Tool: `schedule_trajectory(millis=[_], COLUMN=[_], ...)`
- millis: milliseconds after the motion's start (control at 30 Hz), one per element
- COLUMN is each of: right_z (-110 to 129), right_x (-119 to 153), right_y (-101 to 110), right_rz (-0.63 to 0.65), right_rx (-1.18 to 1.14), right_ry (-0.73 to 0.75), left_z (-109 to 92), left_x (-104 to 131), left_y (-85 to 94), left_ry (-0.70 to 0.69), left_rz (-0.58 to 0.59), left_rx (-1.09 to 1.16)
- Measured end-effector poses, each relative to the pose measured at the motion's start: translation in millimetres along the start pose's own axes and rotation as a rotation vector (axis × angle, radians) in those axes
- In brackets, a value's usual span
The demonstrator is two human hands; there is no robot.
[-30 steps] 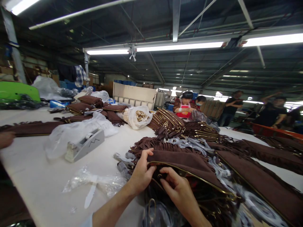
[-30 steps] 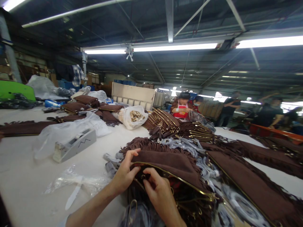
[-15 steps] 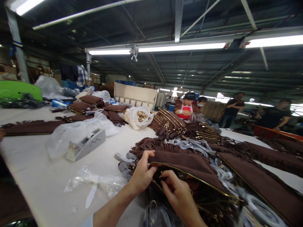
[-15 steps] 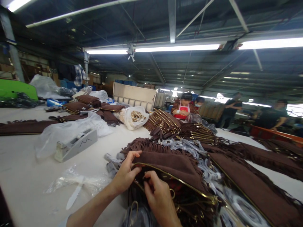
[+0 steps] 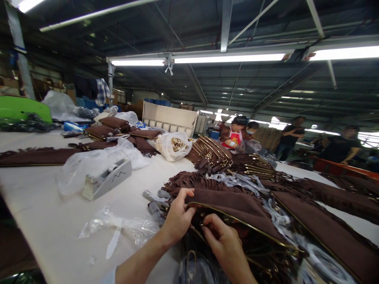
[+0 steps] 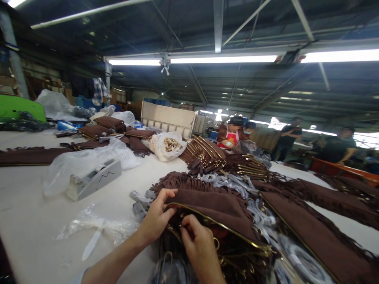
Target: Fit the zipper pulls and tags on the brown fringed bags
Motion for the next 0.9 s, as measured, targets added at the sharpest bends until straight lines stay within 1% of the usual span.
schedule_trajectory(millis=[67,133,200,233,333,467,567,667,800,900], right_z=[-5.8,-9.9,-11.4,-11.5,-11.0,-12.6,-14.3,-12.7,-8.6,-10.4], right_x=[0.3,0.6,1.2,1.6,3.3,4.3,4.3,4.8,5.8,6.6], right_y=[-1.0,-1.7,-2.6,-3.0,-4.4,-5.6,-6.0,-5.3,-3.9,-4.7], right_rz=[0.006,0.004,0.009,0.008,-0.008,-0.040,0.002,0.020,-0.026,-0.043], right_rx=[0.001,-0.027,-0.063,-0.075,-0.090,-0.128,-0.145,-0.164,-0.183,-0.184], right_ry=[-0.001,-0.021,-0.034,-0.038,-0.056,-0.077,-0.082,-0.096,-0.115,-0.108], left_z=[-1.1,-2.2,-3.2,-3.5,-4.4,-7.3,-7.9,-7.0,-4.8,-4.0], left_x=[0.7,1.2,1.5,1.5,0.4,-1.2,-1.9,-3.1,-4.9,-4.8], left_y=[0.5,1.2,1.4,1.2,1.2,3.5,5.6,8.4,11.6,11.7], left_ry=[-0.089,-0.211,-0.315,-0.345,-0.370,-0.395,-0.374,-0.393,-0.452,-0.480], left_rz=[-0.002,0.010,0.061,0.100,0.185,0.190,0.260,0.318,0.403,0.431], left_rx=[-0.051,-0.108,-0.144,-0.151,-0.146,-0.065,-0.026,-0.133,-0.270,-0.333])
Point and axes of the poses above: each hand's wrist, its own x-axis away from the middle knuckle, its own y-axis out of the back of the hand, z = x × y, the point moved 2 cm from there along -x, towards the middle knuckle, and after that the axes turned 6 degrees about -z, right-handed, at the moved point
